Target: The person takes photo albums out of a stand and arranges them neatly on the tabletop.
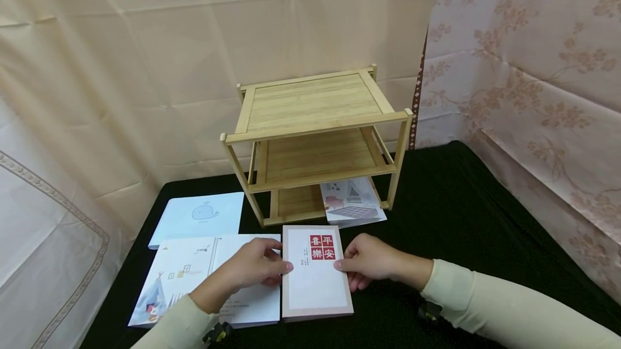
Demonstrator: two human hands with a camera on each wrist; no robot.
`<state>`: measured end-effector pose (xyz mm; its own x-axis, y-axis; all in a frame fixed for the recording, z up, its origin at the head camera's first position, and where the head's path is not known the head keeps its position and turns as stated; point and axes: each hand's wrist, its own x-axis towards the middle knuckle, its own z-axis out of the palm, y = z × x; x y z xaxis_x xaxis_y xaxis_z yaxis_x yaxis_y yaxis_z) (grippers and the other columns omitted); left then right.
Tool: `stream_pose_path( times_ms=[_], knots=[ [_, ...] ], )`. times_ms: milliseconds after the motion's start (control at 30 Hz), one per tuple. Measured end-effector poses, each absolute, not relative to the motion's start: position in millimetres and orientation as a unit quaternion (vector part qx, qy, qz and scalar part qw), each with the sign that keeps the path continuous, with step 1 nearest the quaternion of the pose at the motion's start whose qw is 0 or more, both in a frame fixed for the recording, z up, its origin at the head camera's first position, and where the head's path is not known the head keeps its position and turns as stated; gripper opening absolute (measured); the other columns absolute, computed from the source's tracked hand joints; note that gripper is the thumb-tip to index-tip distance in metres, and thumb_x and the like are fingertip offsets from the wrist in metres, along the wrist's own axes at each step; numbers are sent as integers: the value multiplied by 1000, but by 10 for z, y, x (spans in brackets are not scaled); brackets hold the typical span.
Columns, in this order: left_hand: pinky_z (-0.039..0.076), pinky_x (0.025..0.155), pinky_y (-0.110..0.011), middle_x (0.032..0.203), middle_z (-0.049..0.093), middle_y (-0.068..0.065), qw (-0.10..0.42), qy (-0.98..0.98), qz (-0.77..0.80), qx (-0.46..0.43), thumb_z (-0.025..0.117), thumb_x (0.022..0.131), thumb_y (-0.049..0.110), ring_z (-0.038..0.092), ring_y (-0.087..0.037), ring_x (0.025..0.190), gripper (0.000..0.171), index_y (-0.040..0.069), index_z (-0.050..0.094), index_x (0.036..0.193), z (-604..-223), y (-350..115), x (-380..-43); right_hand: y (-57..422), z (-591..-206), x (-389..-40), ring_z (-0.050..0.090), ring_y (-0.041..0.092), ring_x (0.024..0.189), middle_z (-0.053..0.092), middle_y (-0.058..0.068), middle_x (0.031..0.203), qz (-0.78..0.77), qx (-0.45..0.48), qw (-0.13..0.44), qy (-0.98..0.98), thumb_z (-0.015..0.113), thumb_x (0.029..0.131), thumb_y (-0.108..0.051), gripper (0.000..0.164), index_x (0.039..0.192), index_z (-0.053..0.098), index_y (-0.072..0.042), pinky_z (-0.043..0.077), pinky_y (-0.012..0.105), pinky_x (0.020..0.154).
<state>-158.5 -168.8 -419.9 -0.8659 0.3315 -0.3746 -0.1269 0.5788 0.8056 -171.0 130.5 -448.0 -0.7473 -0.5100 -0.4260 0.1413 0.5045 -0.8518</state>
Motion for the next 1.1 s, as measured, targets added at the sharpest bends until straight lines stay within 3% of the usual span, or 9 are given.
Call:
stream_pose_path(
  times_ms=[333,767,1100],
  knots=[
    [60,61,-34,91,70,-8,225,878,409,105,83,87,23,70,-18,68,58,-7,62,133,-4235,-1650,-1593,1278,-4528,-1699,73,17,60,75,10,74,-466,-120,318,817,74,95,-30,25,87,71,-7,62,31,57],
    [55,55,-32,78,69,-5,206,889,393,113,83,88,22,67,-16,61,30,2,72,108,-4249,-1643,-1582,1221,-4508,-1714,72,19,58,73,5,68,-394,-153,275,864,76,93,-33,24,79,70,-14,59,30,53],
    [56,55,-32,80,71,-4,196,895,388,97,85,86,23,69,-16,62,57,-9,64,128,-4264,-1651,-1574,1211,-4546,-1732,71,18,57,72,2,65,-374,-175,255,874,76,94,-32,24,76,71,-16,58,29,51]
  ],
)
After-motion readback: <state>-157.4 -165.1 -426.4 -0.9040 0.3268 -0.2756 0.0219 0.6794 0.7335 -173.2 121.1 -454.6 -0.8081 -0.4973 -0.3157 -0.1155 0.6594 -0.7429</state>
